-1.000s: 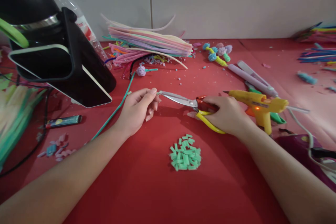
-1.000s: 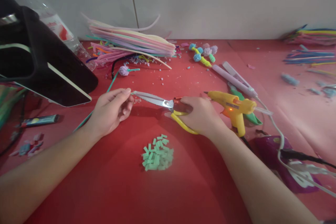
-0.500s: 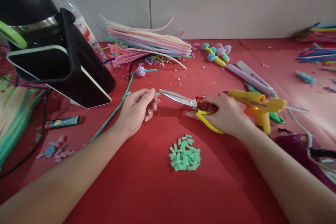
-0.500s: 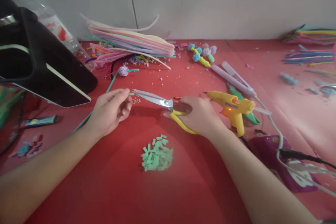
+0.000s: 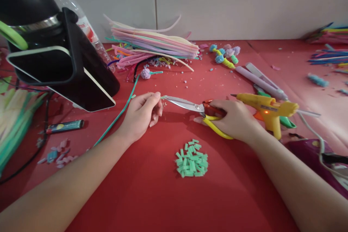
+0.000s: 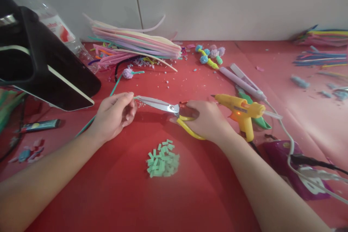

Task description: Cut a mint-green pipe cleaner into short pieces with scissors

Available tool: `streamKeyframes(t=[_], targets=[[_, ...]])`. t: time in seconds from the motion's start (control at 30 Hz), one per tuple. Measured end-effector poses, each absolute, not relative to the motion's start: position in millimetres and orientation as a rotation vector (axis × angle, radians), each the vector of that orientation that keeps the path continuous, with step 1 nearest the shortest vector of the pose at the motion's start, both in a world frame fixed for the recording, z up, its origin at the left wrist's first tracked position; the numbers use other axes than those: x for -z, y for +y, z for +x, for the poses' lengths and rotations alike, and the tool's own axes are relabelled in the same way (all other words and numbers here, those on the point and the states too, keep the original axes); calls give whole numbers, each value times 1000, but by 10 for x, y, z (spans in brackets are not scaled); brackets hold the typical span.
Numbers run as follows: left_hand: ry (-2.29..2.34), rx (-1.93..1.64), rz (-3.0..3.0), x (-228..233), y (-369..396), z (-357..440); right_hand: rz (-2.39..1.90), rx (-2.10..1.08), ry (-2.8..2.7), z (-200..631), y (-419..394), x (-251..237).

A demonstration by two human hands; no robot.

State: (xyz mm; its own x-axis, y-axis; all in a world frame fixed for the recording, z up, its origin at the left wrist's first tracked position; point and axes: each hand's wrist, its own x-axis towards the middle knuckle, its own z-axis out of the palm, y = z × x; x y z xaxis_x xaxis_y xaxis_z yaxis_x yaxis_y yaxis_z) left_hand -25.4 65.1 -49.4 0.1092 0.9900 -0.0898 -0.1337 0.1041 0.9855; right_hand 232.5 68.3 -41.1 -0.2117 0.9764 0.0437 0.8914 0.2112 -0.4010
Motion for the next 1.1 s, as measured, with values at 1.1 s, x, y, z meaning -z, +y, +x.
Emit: streamKeyframes(t=[1.1], targets=[[1070, -1063, 1069, 441, 662, -265, -1776, -442, -2157, 2289, 690, 391]])
